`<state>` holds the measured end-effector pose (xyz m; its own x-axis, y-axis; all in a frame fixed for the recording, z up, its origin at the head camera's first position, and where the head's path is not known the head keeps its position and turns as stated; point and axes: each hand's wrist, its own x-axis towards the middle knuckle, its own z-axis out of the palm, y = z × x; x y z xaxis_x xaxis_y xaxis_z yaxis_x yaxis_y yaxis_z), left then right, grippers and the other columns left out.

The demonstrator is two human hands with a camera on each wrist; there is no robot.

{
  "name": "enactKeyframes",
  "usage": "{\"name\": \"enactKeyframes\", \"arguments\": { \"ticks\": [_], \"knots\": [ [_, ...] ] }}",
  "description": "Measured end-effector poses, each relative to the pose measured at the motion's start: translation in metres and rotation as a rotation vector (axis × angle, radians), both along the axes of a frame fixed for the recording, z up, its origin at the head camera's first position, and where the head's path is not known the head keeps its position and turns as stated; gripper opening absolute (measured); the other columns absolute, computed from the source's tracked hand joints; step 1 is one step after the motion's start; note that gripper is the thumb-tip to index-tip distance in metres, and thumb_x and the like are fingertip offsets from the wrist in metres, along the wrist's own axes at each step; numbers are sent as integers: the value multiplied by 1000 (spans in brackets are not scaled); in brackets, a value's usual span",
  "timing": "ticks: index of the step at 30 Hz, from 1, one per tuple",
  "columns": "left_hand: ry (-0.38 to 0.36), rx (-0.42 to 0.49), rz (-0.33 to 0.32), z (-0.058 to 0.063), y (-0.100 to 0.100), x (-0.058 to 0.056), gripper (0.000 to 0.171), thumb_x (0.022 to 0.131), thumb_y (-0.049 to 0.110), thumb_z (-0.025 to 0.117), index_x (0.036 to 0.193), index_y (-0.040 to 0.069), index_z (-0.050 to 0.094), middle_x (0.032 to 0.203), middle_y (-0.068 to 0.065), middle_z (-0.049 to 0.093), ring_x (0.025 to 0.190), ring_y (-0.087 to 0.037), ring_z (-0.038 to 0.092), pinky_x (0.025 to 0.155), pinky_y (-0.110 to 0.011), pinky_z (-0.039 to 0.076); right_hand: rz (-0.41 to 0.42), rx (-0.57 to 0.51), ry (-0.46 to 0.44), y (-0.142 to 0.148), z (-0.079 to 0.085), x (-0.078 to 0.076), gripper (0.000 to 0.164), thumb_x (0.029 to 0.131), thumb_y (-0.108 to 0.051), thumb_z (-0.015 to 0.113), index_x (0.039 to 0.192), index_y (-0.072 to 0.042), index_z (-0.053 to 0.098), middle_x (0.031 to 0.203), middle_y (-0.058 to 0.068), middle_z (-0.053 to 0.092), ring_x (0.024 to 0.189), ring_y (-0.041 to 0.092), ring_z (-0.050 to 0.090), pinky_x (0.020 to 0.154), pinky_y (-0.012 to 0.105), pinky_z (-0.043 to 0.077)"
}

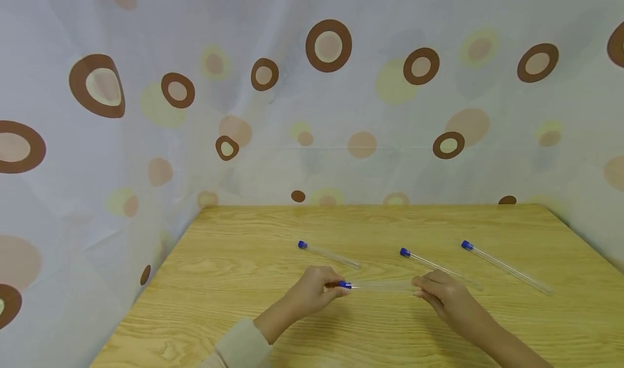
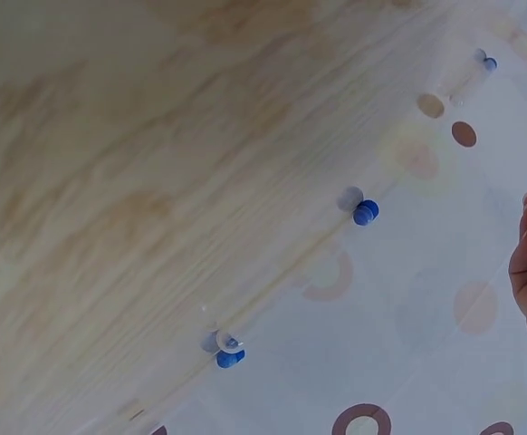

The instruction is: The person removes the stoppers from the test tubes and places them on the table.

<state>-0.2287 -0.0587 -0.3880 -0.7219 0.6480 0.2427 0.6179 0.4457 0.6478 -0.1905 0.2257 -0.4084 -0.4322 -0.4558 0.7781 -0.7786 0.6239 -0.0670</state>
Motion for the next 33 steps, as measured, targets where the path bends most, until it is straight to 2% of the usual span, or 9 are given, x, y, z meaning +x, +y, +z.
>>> {"name": "enactKeyframes", "arguments": {
  "ticks": [3,9,14,20,25,33],
  "knots": [
    [109,-38,23,-1,0,2,21,88,20,64,95,2,71,87,-5,68,81,-6,62,75,-15,50,14,3,-1,0,0,0,40,94,-27,45,87,5,69,77,3,61,68,7,52,62,2,39],
    [302,0,45,-3,0,4,23,84,17,68,99,-1,68,91,-7,66,86,-18,64,76,-23,54,29,-18,-13,-1,2,0,36,93,-24,49,87,6,68,77,3,61,68,4,50,60,3,38],
    [440,8,40,-3,1,4,20,83,17,70,95,1,69,88,-6,65,82,-16,63,72,-18,53,25,-23,-35,0,2,1,29,91,-19,55,88,7,69,76,4,62,68,4,51,59,3,38],
    [578,-85,-14,-6,0,1,15,83,18,68,91,5,69,84,-2,65,78,-10,61,71,-9,48,3,-5,-38,1,0,1,24,86,-15,61,88,7,70,78,5,65,69,9,57,63,2,42],
    [612,-121,-60,-5,0,0,14,85,17,66,90,4,69,83,-2,64,75,-9,60,67,-7,45,-2,-4,-34,2,0,0,25,86,-17,62,87,7,70,78,5,66,69,10,58,64,2,42],
    [552,-99,-97,-4,0,1,12,85,14,66,88,2,70,81,-3,65,73,-8,61,64,-3,44,8,4,-22,3,-1,0,30,88,-21,58,85,7,70,77,4,65,68,10,59,64,1,43]
  ]
}}
